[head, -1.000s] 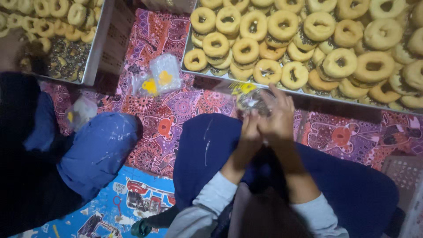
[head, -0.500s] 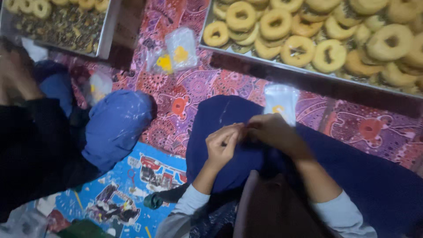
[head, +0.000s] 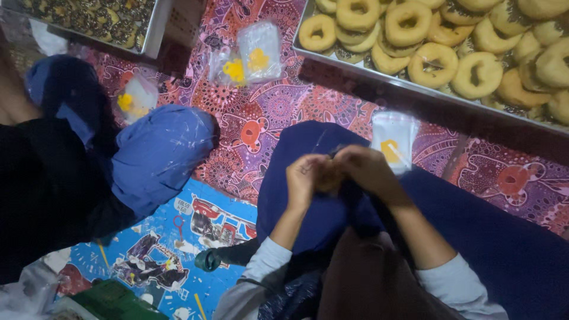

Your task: The person sits on a patterned mat and repeatedly picks ring-shaped cookies from a metal tray, places them into small clear plastic bags, and sets the filled bags aside. A second person works alongside, performing the same packaging task.

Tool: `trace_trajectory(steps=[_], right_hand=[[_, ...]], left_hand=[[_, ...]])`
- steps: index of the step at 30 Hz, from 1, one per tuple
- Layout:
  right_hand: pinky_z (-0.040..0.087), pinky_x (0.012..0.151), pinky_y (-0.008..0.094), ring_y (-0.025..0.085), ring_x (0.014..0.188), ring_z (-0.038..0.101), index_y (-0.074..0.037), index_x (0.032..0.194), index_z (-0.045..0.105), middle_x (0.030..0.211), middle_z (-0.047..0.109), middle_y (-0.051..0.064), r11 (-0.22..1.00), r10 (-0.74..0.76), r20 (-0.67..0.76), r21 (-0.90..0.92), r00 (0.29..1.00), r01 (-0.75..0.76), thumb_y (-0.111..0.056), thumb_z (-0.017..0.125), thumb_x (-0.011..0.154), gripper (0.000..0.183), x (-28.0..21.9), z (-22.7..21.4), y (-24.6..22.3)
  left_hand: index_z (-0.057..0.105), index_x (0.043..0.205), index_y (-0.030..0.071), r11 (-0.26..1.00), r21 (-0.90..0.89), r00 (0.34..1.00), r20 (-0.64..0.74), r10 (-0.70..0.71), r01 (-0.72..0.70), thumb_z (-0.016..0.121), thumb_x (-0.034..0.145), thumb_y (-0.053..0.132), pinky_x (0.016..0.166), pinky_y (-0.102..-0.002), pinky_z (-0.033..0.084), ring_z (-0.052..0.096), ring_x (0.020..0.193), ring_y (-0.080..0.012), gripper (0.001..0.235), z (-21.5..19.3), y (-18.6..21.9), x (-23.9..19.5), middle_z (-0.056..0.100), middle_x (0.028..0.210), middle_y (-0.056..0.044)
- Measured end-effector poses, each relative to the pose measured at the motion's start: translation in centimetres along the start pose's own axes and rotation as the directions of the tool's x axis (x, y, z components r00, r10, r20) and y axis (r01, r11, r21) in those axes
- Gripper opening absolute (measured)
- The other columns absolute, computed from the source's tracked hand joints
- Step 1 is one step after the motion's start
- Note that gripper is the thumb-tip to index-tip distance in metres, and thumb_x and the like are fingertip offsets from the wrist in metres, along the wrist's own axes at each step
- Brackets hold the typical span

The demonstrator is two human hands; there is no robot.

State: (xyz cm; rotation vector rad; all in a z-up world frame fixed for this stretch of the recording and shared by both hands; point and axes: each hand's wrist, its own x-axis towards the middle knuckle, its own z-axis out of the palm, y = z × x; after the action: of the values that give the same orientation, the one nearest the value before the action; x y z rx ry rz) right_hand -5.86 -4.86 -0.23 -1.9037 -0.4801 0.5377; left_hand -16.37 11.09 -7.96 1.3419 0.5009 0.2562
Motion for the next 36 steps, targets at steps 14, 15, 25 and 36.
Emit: trace_trajectory(steps=[14, 15, 25, 36], right_hand=[[0.056, 0.086, 0.039, 0.031, 0.096, 0.073, -0.009, 0.137, 0.060, 0.104, 0.071, 0.018, 0.974, 0.154, -0.006, -0.166, 0.988, -0.153, -0.018, 0.065, 0.100, 0.039, -1.0, 0.7, -2.2], [0.055, 0.089, 0.041, 0.032, 0.099, 0.072, -0.008, 0.134, 0.062, 0.109, 0.071, 0.017, 0.979, -0.084, -0.093, -0.191, 0.992, 0.064, -0.017, 0.063, 0.100, 0.035, -1.0, 0.7, -2.5], [0.055, 0.085, 0.044, 0.030, 0.097, 0.071, -0.012, 0.112, 0.072, 0.112, 0.075, 0.006, 0.756, -0.438, 0.171, -0.462, 0.883, 0.464, -0.023, 0.065, 0.095, 0.021, -0.6, 1.5, -4.3], [0.056, 0.085, 0.045, 0.037, 0.097, 0.070, -0.005, 0.128, 0.066, 0.106, 0.070, 0.019, 0.959, -0.156, -0.097, -0.253, 0.983, 0.127, -0.017, 0.056, 0.105, 0.028, 1.1, 0.5, -1.2]], left_hand=[[0.071, 0.107, -0.006, 0.991, -0.118, 0.998, -0.006, -0.061, 0.060, 0.062, 0.102, 0.003, 0.082, -0.028, 0.059, 0.073, 0.088, -0.0162, 0.013, -1.3, 4.0, -0.3, 0.076, 0.098, -0.014], [0.070, 0.105, -0.006, 0.987, -0.148, 0.998, -0.017, -0.063, 0.059, 0.062, 0.103, 0.003, 0.082, -0.028, 0.059, 0.074, 0.088, -0.0162, 0.012, -1.2, 4.1, 0.0, 0.076, 0.097, -0.014], [0.070, 0.101, -0.004, 0.998, -0.055, 0.993, -0.113, -0.016, 0.010, 0.059, 0.103, 0.006, 0.073, -0.025, 0.058, 0.073, 0.081, -0.0120, 0.015, -0.5, 4.3, 1.0, 0.076, 0.091, -0.010], [0.071, 0.111, -0.006, 0.994, 0.099, 0.982, 0.189, 0.024, -0.043, 0.052, 0.101, 0.003, 0.085, -0.024, 0.058, 0.074, 0.093, -0.0116, 0.023, -0.3, 5.4, -1.2, 0.077, 0.103, -0.008]])
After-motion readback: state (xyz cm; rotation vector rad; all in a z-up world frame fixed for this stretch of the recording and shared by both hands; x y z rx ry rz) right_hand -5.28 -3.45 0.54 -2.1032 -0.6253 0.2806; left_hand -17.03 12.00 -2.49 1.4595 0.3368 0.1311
